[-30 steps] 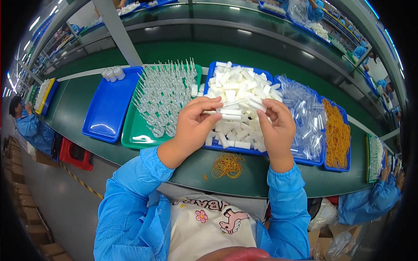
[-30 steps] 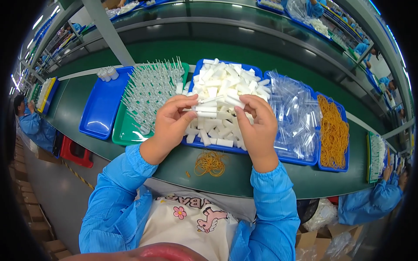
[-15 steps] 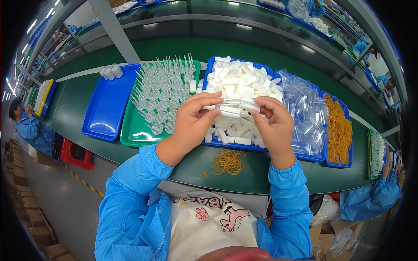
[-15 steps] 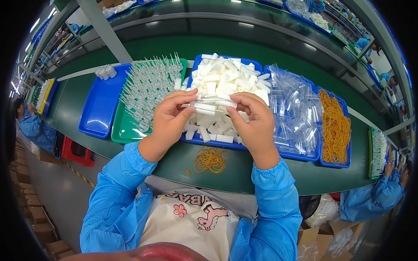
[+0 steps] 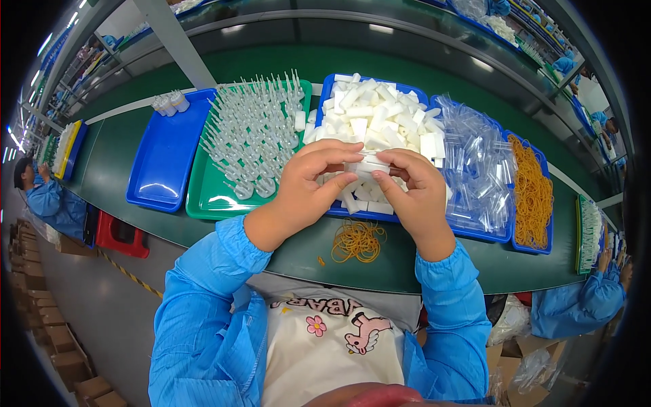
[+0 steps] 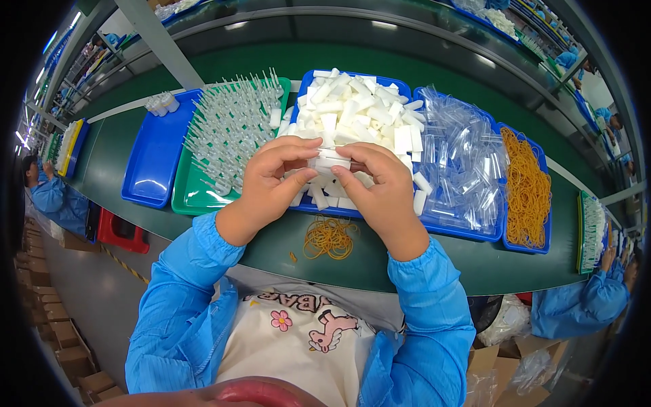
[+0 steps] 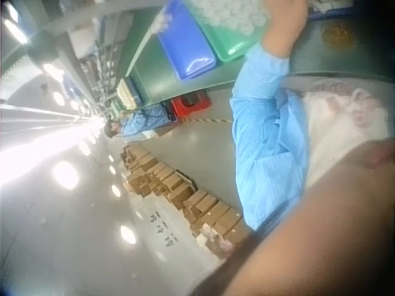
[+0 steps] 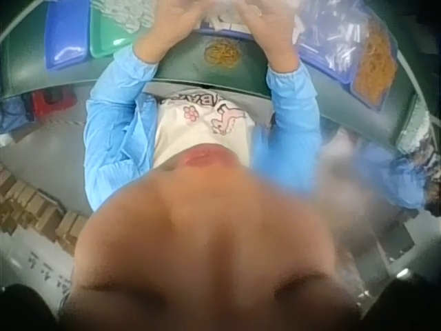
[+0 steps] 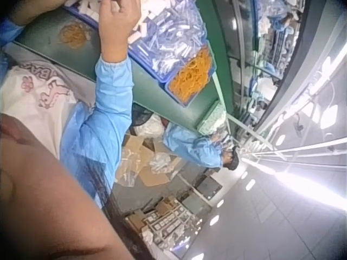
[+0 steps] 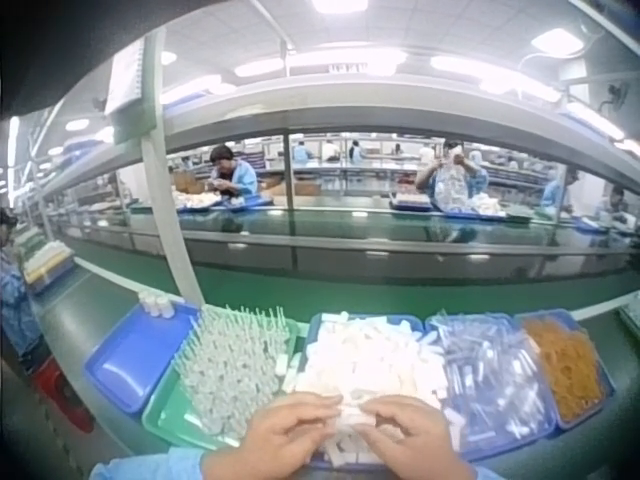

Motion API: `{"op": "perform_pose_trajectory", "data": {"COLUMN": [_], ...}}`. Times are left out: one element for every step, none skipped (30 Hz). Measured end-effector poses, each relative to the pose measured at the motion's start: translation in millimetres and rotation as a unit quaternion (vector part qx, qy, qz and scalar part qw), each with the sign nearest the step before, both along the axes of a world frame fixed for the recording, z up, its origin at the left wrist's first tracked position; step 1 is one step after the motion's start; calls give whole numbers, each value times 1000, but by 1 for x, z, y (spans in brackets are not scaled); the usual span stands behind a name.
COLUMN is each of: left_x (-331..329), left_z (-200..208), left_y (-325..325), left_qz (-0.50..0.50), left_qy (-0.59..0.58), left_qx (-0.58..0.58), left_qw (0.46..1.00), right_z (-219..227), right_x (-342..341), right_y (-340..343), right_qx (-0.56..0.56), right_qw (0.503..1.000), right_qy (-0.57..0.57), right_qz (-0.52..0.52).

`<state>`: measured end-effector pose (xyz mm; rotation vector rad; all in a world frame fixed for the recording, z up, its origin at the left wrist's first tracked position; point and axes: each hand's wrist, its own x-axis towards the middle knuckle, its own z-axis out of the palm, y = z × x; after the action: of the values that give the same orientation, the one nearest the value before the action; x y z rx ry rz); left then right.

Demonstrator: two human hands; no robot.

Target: The person assembles plastic tube components by inserting white pieces into tube holders, securing the bundles with rubber bands, and placing the assembled units onto a tray.

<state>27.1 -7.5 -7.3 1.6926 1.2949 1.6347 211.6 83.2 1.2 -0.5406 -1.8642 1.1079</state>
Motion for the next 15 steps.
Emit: {"op": "perform_pose_trajectory", "data": {"left_x": [0,0,0,1,2,3,3,4,6,3,1,-2,-1,0,1], "left_z": [-1,-2,-2,-2,-3,-3,-5,-6,-7,-5,-4,-2,-2,-2,-2], "left_y": [0,-1,-1,-1,0,0,1,2,4,1,-1,-4,-2,0,1], "left_qz": [6,13,13,11,10,8,13,17,15,18,21,24,21,18,18], "left_qy": [-2,-4,-4,-3,-2,-1,2,7,8,-9,-25,-27,-29,-32,-32], "left_qx": [4,9,7,9,10,9,11,12,9,13,16,20,19,19,18], "left_qw": [1000,1000,1000,1000,1000,1000,1000,1000,1000,1000,999,999,999,999,999], "right_z": [1,2,2,1,-2,-4,-5,-6,-6,-2,2,5,4,4,4], "right_x": [0,0,0,1,2,3,3,3,4,2,0,-3,0,2,4], "right_y": [-2,-3,-4,-3,-1,1,1,1,2,0,-2,-4,-1,2,4], "right_qx": [-1,7,15,14,28,42,40,28,16,19,4,-11,-12,-11,-9], "right_qw": [1000,1000,999,999,999,999,999,1000,1000,1000,1000,1000,1000,1000,1000], "right_qy": [0,-19,-38,-38,-29,-20,-19,-2,16,14,14,14,15,9,3], "right_qz": [0,1,2,0,-5,-11,-12,-12,-12,-9,0,10,8,14,19]}}
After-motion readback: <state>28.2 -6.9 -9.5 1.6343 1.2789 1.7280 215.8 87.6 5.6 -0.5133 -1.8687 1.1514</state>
